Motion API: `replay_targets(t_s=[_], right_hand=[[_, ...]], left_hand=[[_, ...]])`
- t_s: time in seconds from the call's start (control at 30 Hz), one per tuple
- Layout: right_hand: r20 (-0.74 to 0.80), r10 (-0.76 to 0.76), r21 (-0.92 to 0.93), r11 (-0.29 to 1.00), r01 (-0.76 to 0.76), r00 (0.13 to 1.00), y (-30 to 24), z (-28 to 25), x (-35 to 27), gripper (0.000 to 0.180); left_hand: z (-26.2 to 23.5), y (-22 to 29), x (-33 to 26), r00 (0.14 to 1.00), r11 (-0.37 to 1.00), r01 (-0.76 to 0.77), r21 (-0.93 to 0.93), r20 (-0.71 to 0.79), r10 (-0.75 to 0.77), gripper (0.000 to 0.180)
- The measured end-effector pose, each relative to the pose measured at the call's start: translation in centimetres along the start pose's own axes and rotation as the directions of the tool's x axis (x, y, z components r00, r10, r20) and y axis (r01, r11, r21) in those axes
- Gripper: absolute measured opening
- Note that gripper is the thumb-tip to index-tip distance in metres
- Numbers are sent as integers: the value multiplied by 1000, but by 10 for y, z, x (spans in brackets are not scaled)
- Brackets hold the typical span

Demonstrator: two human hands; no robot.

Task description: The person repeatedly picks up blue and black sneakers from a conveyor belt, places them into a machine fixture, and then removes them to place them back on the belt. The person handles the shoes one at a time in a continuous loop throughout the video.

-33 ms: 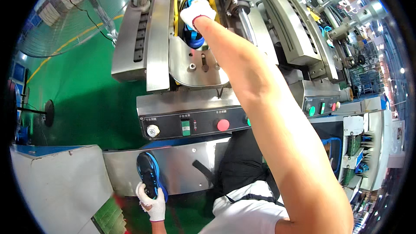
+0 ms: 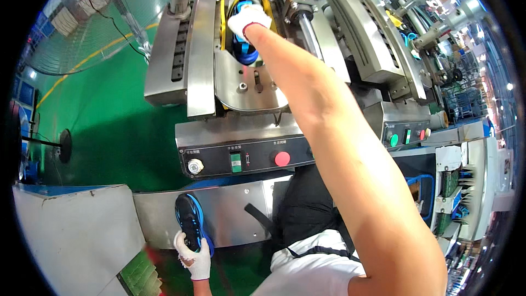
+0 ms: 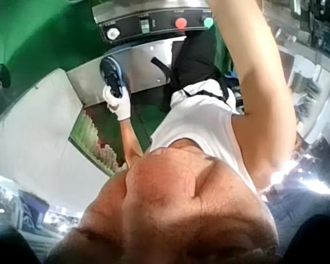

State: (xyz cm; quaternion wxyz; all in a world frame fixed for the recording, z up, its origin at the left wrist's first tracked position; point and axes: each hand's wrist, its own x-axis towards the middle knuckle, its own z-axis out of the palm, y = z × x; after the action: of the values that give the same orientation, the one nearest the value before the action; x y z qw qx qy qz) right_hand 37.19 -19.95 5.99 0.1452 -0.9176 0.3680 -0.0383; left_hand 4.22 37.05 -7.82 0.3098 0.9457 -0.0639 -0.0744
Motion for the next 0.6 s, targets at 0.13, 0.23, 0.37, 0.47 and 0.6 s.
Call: replay_targets(t_s=[0.13, 0.23, 0.37, 0.47, 0.6], right_hand=[[118, -172, 382, 917, 116, 978, 26, -43, -22, 72], [-10, -179, 290, 941, 174, 984, 6, -84, -109, 81], [-179, -588, 494, 640, 589, 789, 76, -91, -277, 78], [-257, -597, 294, 701, 650, 760, 164, -69, -362, 81], [172, -420, -139, 885, 444, 891, 225, -5, -361, 92]], left_hand=[[5, 0, 6, 994, 996, -82, -47, -73, 78, 64], [9, -4, 0, 995, 999, -49, -16, -88, 48, 65], [14, 7, -14, 992, 995, 97, -35, -77, -99, 65], [31, 52, -31, 964, 958, 266, -104, 15, -266, 70], [36, 53, -44, 998, 1000, -8, 20, 64, 7, 73]])
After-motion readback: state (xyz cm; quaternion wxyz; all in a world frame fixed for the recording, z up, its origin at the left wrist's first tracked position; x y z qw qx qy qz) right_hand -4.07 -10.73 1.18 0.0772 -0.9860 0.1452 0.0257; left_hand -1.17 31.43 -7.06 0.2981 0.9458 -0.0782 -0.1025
